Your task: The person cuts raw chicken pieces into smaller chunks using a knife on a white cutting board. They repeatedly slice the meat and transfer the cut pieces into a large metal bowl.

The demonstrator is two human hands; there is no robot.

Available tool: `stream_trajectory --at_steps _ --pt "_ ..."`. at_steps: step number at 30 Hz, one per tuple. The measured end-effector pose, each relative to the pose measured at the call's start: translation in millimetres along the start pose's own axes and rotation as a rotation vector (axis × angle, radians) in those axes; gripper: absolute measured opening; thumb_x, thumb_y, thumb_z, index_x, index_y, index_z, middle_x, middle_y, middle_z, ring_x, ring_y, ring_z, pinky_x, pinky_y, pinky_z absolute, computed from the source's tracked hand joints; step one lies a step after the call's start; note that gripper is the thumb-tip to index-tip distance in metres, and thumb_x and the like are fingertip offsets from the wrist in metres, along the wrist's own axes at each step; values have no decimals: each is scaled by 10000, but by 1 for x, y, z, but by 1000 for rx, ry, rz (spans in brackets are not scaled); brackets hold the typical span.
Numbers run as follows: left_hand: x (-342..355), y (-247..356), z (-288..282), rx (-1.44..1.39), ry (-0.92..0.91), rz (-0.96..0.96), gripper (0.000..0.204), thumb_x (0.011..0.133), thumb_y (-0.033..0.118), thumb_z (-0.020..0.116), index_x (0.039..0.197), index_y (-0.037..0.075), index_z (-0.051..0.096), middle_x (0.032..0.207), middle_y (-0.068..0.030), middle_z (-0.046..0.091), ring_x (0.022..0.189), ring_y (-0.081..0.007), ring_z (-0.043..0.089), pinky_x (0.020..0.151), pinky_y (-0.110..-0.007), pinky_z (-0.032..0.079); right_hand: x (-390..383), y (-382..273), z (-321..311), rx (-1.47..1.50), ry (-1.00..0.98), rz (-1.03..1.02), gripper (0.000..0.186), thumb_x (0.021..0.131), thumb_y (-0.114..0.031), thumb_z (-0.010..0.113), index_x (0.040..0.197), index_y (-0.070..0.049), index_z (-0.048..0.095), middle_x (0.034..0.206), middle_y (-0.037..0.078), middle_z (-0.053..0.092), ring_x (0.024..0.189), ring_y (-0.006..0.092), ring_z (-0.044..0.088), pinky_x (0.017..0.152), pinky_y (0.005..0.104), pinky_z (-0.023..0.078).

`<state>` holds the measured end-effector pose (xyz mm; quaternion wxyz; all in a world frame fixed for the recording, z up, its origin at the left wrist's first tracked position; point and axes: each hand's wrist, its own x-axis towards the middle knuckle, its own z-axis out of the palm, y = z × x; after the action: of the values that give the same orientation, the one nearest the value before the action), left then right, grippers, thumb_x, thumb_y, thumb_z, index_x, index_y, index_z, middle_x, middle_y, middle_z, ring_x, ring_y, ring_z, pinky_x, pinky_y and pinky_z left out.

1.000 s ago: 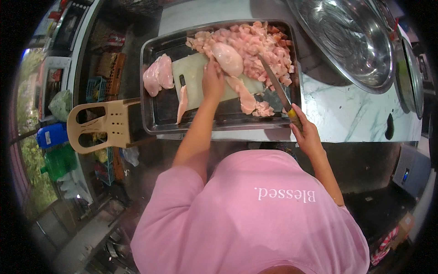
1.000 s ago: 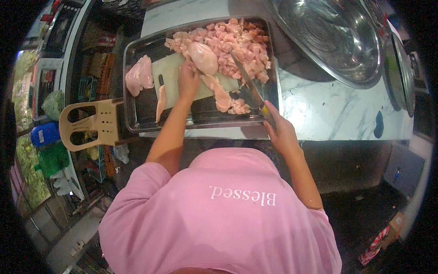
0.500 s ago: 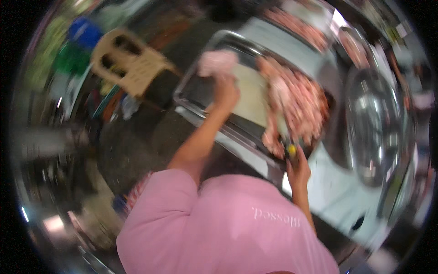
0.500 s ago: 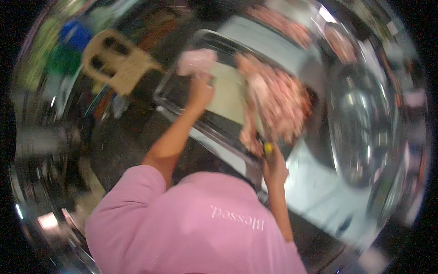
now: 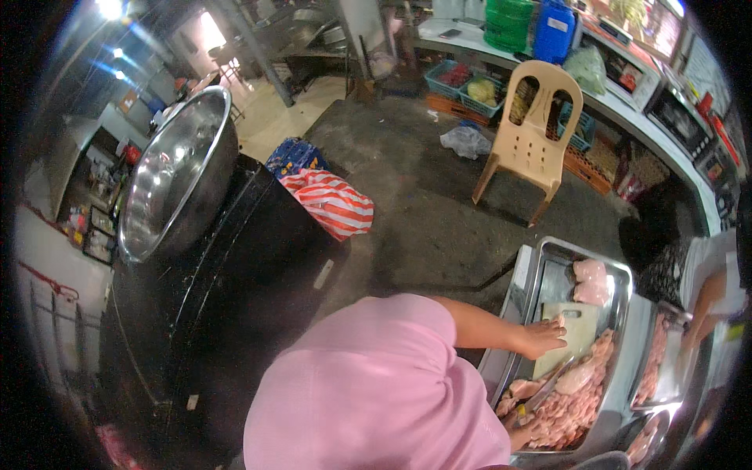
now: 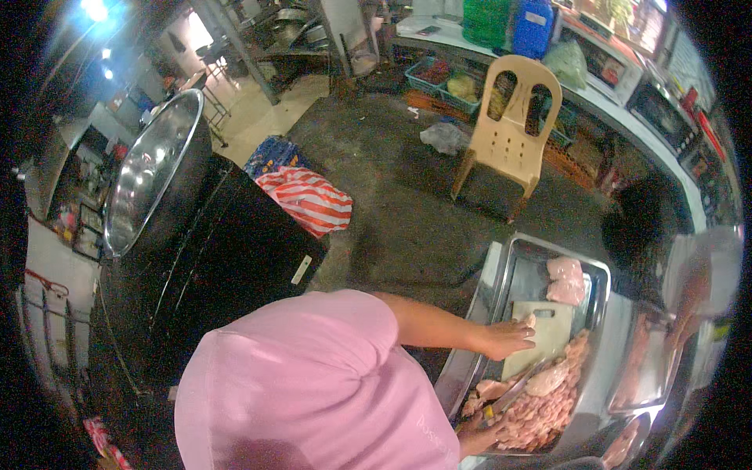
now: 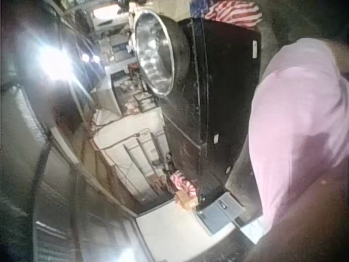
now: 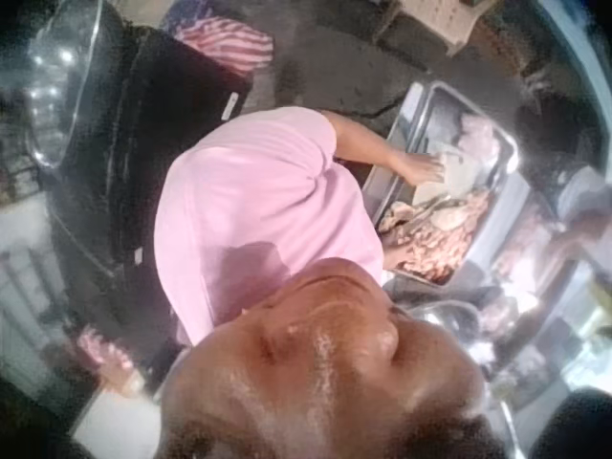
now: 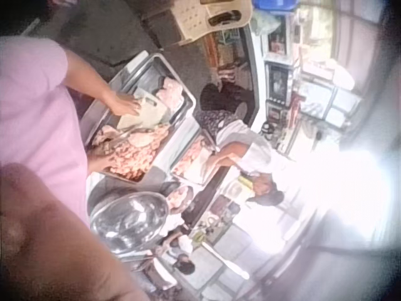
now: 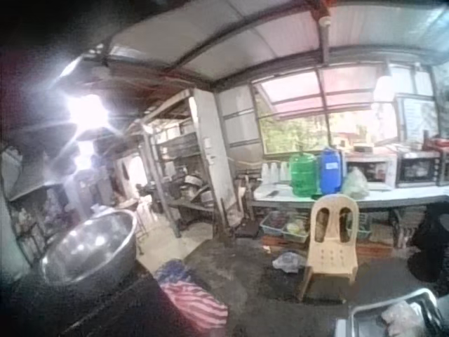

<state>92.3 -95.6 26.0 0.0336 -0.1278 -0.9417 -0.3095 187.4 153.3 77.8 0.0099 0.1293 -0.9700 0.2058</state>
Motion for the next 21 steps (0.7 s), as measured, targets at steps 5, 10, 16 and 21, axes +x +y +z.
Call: stream_trajectory --at_steps 5,10,16,21 --pt "-119 -110 -84 -10 350 -90 449 742 71 629 1188 32 586 1312 -248 487 1225 -394 470 1040 -450 390 68 -84 28 440 -92 -96 630 763 -58 701 1348 -75 469 1225 189 526 1084 333 518 872 397 439" --pt "-293 -258 -116 -107 426 -766 345 760 75 605 1103 54 628 1194 -204 553 1116 -393 537 929 -469 454 123 -220 108 349 -155 -379 520 795 -124 699 1279 -42 528 1087 174 525 1002 306 519 859 398 450" --pt "-468 -370 -157 -170 506 -1257 244 719 74 575 943 54 672 965 -209 659 965 -377 625 820 -469 488 159 -423 163 426 -282 -611 525 774 -1 677 1275 -74 538 1082 98 484 885 220 484 796 333 440" --pt "-554 -459 -189 -109 682 -1371 215 726 113 590 918 57 669 936 -198 667 915 -368 635 786 -455 501 200 -538 205 423 -350 -649 532 758 38 671 1262 -79 548 1107 102 507 880 212 490 810 331 448"
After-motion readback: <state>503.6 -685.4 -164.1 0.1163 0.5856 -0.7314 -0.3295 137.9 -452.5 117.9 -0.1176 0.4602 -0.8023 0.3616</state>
